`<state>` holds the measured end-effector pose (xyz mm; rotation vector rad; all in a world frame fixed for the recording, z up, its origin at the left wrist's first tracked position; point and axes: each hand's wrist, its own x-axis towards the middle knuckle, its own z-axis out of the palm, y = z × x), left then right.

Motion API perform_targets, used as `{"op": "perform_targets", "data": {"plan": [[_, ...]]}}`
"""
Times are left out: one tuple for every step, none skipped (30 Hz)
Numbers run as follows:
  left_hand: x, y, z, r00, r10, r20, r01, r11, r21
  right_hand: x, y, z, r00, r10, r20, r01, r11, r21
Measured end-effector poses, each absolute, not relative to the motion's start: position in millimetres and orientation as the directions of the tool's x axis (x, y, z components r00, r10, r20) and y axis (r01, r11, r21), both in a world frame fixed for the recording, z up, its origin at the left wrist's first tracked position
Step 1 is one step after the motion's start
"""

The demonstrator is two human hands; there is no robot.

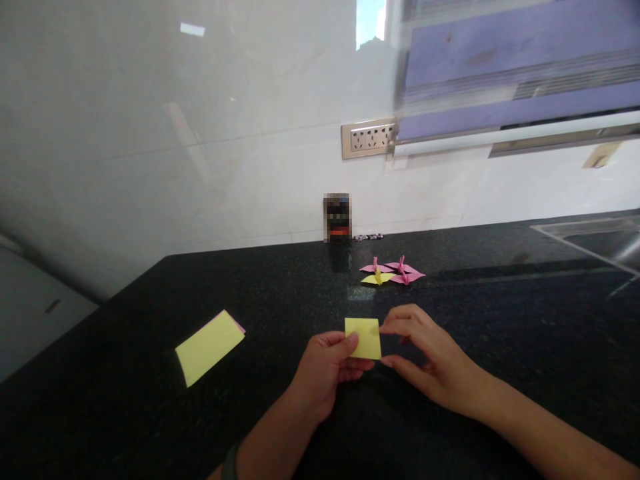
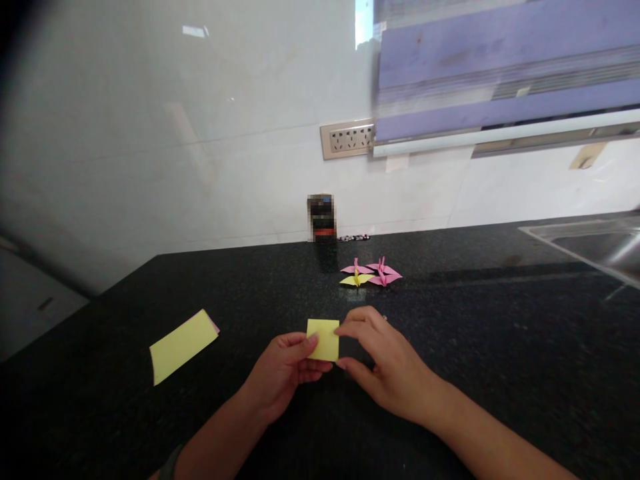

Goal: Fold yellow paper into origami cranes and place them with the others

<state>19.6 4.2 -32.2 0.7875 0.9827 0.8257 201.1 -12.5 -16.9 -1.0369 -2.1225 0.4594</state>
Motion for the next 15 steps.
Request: {"op": "perform_targets", "data": {"plan": [[19.1,4.5,-32.3,0.313,0.873,-0.375,-0.226,0.451,0.863,201.4,-13.1,-15.5,-0.463,0.769,0.44,0.554,0.639,-0.534],[18.8,4.6,-32.5,0.307,0.879,-0.365,-0.219,0.439,0.871,201.3,-13.6,-14.6,-0.497,0.757,0.424,0.571,0.653,-0.497],[18.7,4.6,-32.7,0.304,0.883,-0.356,-0.209,0.427,0.88,200.9,-14.0,-14.0,-0.516,0.753,0.41,0.584,0.659,-0.475],[18.7,4.5,-32.8,0.302,0.887,-0.349,-0.198,0.417,0.887,200.4,-14.3,-14.0,-0.522,0.753,0.401,0.593,0.658,-0.464],[18.8,4.3,-32.8,0.3,0.89,-0.343,-0.187,0.408,0.894,199.8,-14.5,-14.3,-0.517,0.757,0.399,0.601,0.653,-0.46],[19.0,4.1,-32.9,0.299,0.892,-0.338,-0.176,0.4,0.9,199.3,-14.5,-15.0,-0.507,0.762,0.402,0.608,0.647,-0.46],[19.2,3.8,-32.9,0.3,0.893,-0.335,-0.165,0.395,0.904,198.9,-14.5,-15.7,-0.497,0.766,0.407,0.613,0.642,-0.46],[19.5,3.6,-32.9,0.303,0.893,-0.334,-0.154,0.392,0.907,198.7,-14.5,-16.5,-0.491,0.767,0.413,0.615,0.641,-0.46],[19.8,3.3,-32.9,0.307,0.892,-0.331,-0.144,0.387,0.911,198.7,-14.4,-17.1,-0.487,0.767,0.417,0.614,0.64,-0.461],[20.1,3.1,-33.0,0.309,0.893,-0.327,-0.135,0.382,0.914,198.7,-14.4,-17.5,-0.487,0.766,0.42,0.611,0.642,-0.463],[20.5,3.0,-32.9,0.31,0.894,-0.325,-0.126,0.377,0.918,198.9,-14.5,-17.6,-0.49,0.763,0.422,0.606,0.645,-0.464],[20.9,2.9,-32.8,0.309,0.895,-0.323,-0.119,0.373,0.92,199.0,-14.6,-17.4,-0.493,0.761,0.422,0.602,0.649,-0.465],[21.3,2.8,-32.6,0.307,0.896,-0.321,-0.114,0.37,0.922,199.1,-14.8,-17.1,-0.498,0.758,0.422,0.6,0.652,-0.464],[21.7,2.7,-32.2,0.305,0.897,-0.322,-0.111,0.369,0.923,199.1,-14.9,-16.7,-0.503,0.755,0.422,0.6,0.656,-0.459],[22.1,2.5,-31.6,0.306,0.895,-0.324,-0.107,0.37,0.923,198.9,-15.1,-16.5,-0.507,0.752,0.422,0.602,0.659,-0.452]]}}
